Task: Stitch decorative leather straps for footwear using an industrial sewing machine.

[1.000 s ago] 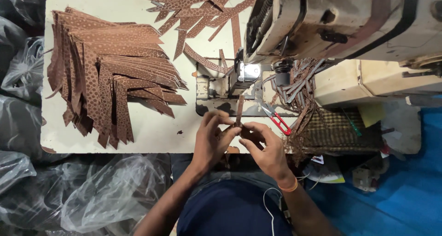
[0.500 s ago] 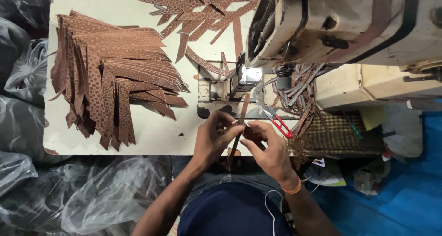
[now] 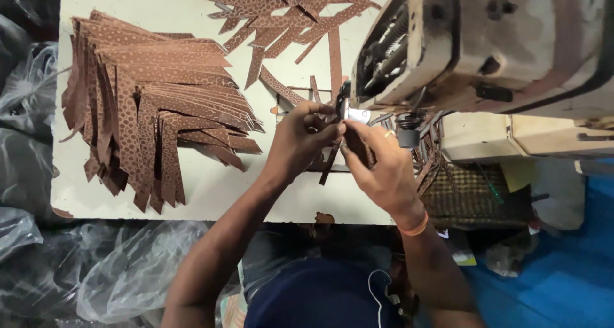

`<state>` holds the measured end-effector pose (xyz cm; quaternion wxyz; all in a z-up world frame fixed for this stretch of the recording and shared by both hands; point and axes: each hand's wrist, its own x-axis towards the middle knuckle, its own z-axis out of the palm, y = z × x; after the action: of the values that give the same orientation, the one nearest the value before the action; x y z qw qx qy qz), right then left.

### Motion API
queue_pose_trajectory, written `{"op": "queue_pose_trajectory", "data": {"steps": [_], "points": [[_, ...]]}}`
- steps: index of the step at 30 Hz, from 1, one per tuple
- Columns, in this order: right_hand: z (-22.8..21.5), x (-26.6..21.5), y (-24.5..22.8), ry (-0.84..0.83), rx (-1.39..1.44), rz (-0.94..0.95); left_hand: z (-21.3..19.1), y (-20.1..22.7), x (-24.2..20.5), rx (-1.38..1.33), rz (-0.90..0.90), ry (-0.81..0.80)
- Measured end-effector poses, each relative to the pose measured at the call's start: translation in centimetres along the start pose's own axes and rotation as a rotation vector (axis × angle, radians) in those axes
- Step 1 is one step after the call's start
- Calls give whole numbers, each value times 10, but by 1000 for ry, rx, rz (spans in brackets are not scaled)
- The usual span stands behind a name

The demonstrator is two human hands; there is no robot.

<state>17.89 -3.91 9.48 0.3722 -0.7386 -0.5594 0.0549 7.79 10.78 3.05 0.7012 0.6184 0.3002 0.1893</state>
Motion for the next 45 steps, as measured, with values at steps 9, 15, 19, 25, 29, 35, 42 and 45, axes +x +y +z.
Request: {"op": "queue_pose_trajectory", "data": {"steps": [9,15,19,25,29,35,42,45], "points": [[2,5,4,59,-25,-36,3,4,-1,-21,19,29],[-2,7,8,82,-99,-15,0,8,0,32,17,20],[-1,9,14,128,28,-34,-3,-3,4,-4,228,-26],[0,14,12,111,109,15,-8,0,8,74,262,-36],[-1,12,10,59,128,160,-6,-3,3,68,238,-58],[-5,-32,50,378,-164,81,28,-6,-38,-125,-138,-33],[27,-116,109,237,-196,241,49,-18,-46,-24,192,109],[46,-137,116,181,-259,303,36,-41,-43,-19,143,122]]}}
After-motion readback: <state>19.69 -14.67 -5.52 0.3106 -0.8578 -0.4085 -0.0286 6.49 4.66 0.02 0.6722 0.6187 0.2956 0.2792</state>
